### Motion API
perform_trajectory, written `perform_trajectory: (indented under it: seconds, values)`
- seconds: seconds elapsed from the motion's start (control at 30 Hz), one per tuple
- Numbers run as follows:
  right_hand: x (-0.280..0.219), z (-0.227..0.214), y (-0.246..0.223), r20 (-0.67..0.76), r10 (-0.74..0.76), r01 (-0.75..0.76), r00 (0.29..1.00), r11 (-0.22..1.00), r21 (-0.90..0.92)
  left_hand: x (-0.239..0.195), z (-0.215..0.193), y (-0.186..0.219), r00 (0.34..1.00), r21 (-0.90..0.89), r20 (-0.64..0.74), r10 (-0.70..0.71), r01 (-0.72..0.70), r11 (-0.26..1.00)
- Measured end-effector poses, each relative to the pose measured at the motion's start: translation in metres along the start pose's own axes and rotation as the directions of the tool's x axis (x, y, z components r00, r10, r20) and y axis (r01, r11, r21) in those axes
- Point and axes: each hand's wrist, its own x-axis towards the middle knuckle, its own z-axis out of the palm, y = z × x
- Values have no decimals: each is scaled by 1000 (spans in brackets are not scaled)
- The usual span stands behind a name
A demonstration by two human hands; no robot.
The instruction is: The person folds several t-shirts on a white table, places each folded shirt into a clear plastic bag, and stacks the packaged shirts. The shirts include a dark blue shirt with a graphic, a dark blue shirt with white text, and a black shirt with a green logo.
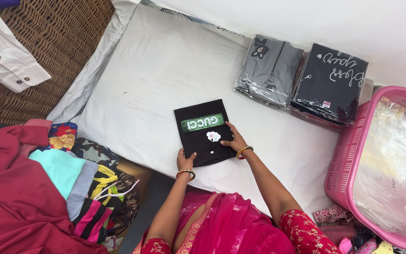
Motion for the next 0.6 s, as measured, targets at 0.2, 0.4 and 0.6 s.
perform_trajectory:
  seconds: [0.2, 0.4, 0.6]
  values:
    - [1, -4, -12, 103, 26, -32, 994, 998, 56, 13, 5, -17, 996, 105, -64, 62, -55, 993]
    - [11, -3, -8, 194, -58, 79, 979, 992, -102, 20, 6, -21, 990, 94, -60, 128, -122, 988]
    - [16, 5, -4, 169, -12, 62, 985, 955, -290, 18, 19, -11, 979, 119, -13, 203, -201, 972]
